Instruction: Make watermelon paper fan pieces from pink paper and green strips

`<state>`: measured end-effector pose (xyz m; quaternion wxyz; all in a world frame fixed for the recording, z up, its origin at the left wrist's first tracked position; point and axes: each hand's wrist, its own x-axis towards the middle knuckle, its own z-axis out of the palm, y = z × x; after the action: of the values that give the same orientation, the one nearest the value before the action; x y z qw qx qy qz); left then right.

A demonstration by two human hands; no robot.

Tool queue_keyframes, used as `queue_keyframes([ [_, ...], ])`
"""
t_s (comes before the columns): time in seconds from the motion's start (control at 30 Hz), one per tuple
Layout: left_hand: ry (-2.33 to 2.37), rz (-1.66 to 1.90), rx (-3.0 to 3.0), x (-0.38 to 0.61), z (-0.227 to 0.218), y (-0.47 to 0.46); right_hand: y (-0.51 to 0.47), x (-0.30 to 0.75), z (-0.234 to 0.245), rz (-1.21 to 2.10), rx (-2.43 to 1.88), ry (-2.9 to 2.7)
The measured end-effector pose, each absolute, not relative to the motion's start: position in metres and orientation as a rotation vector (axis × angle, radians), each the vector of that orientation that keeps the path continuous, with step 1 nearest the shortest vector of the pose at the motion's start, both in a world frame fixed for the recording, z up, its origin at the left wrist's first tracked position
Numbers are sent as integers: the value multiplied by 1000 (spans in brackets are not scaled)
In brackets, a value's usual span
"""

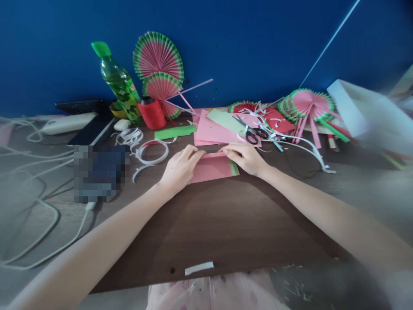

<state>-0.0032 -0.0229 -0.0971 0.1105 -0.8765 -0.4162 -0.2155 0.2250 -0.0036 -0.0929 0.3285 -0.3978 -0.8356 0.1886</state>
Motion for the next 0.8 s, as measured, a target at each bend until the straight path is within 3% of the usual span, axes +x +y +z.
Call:
queue_keyframes([
  [0.27, -1245, -707, -2585, -3, -92, -22, -6, 221, -95, 257, -882, -2179],
  [0.57, -1099, -946, -2317, -7, -83, -30, -13, 222, -91, -450, -865, -2138],
  [0.67, -1085, -906, -2341, -6, -85, -29, -12, 222, -93, -426, -809, -2158],
  [0.8, -1238, -858, -2632, -5, -88, -23, -9, 221, -99, -23, -841, -2214],
])
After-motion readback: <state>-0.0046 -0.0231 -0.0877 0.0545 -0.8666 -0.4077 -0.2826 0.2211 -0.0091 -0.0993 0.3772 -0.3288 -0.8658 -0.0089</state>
